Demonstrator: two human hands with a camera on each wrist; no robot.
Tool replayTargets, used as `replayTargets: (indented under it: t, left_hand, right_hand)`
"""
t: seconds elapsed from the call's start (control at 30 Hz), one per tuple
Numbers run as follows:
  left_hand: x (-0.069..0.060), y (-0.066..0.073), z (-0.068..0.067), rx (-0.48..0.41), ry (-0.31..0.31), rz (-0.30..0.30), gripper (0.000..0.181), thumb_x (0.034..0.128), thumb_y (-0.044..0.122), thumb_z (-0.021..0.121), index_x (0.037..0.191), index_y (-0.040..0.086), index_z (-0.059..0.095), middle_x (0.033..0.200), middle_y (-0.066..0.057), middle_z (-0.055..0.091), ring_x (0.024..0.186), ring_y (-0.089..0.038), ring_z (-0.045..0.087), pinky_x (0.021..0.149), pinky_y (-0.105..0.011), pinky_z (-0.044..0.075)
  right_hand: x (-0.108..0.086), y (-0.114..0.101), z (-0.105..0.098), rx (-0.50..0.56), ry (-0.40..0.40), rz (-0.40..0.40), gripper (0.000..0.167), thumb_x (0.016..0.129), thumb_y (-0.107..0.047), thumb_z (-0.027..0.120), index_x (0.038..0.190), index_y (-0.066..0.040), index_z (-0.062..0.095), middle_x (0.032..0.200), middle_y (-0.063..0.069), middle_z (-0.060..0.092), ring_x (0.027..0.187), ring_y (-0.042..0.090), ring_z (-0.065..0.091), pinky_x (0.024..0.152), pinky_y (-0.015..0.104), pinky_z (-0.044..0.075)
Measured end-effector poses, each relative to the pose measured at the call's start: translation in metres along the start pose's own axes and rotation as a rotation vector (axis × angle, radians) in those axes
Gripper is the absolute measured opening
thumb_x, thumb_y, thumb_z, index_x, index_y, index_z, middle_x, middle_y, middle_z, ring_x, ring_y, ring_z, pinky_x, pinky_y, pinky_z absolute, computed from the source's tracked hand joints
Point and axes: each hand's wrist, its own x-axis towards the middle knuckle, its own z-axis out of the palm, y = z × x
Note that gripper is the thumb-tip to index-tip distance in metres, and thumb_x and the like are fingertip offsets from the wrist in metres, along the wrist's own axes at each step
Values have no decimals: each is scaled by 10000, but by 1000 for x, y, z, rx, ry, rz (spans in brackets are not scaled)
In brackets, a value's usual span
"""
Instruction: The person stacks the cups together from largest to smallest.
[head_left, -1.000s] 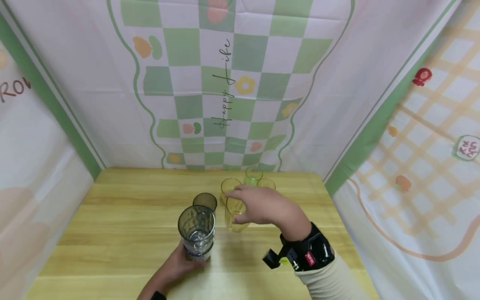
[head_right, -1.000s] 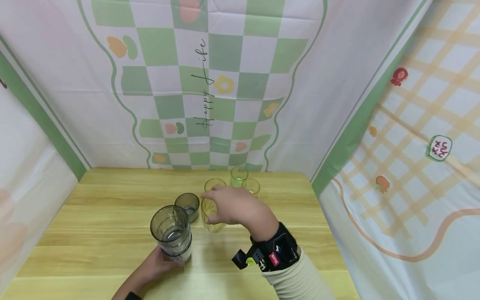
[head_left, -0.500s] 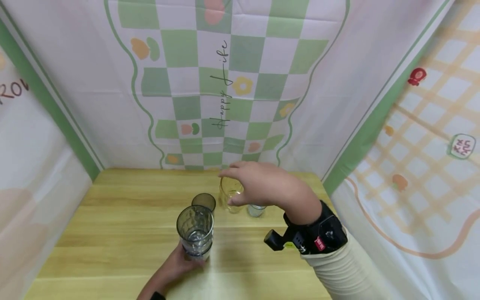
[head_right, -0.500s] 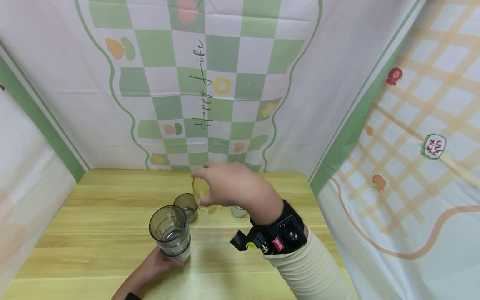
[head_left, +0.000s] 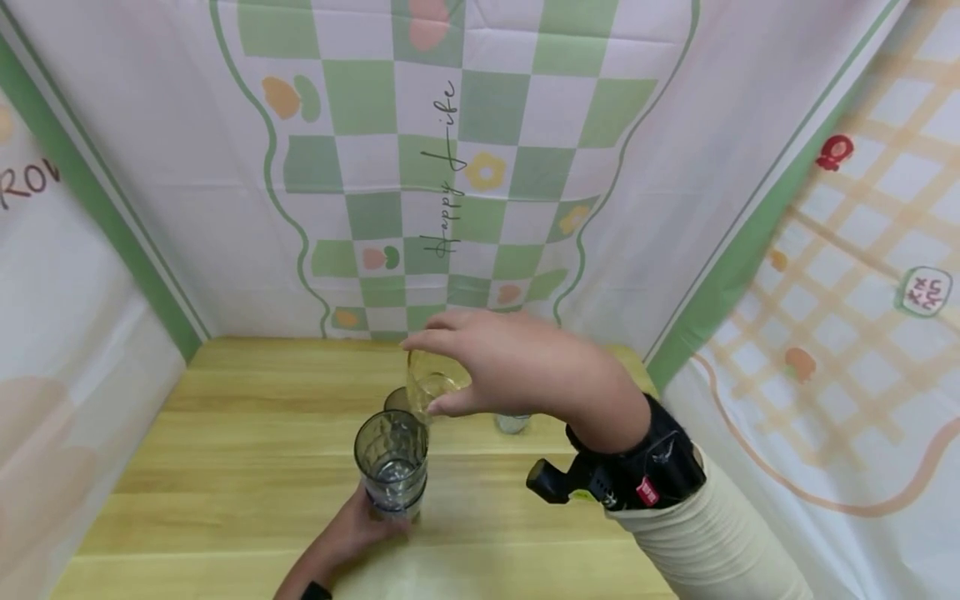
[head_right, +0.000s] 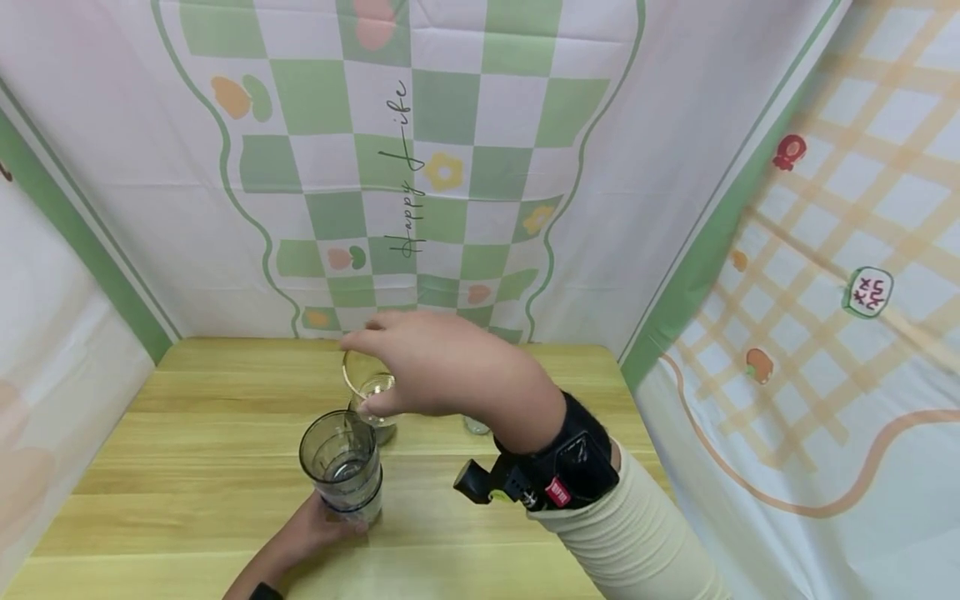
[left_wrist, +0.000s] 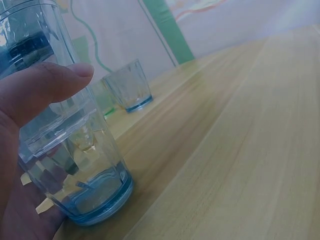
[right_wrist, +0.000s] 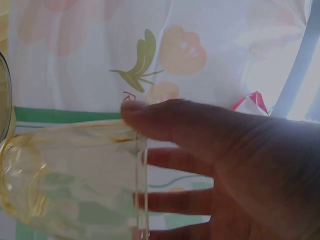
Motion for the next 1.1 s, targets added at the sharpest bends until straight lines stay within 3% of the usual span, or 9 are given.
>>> replayTargets:
  t: [0.23,0.43,0.77,1.0,1.1]
  left_hand:
    - [-3,-2,-1,-28,-23,86,978,791,121,864,1553,59,253,1462,-238,503,1360,-433,462,1164,-642,261]
    - [-5,-3,1,-34,-39,99,951,801,116,856,1542,72,263,1422,-182,549,1326,-355,500,1141,-519,301]
    - [-4,-1,-1,-9,-21,66,949,806,176,862,1540,77,269,1422,-156,551,1345,-353,482,1157,-560,269]
    - [-7,0,-2,32,-22,78,948,808,204,863,1538,77,273,1431,-144,550,1343,-300,480,1124,-357,358]
    - [-7,0,-2,26,-21,75,947,809,199,863,1538,82,271,1426,-146,555,1341,-304,487,1133,-369,353]
  right_hand:
    - [6,-7,6,40,42,-147,708,930,-546,674,1542,-294,422,1559,-12,431,1397,205,451,1105,406,443]
    - [12,-8,23,75,78,-237,688,935,-514,684,1529,-263,446,1565,0,431,1427,194,415,1132,396,420]
    - [28,-12,56,66,38,-255,726,940,-566,645,1552,-258,404,1567,-22,435,1426,177,425,1145,387,409]
    - [35,-17,74,95,-4,-256,746,956,-594,595,1579,-273,343,1606,-12,382,1462,192,378,1167,401,385]
    - [35,-17,77,109,21,-267,739,962,-610,566,1578,-264,349,1605,-12,385,1463,186,375,1179,393,367]
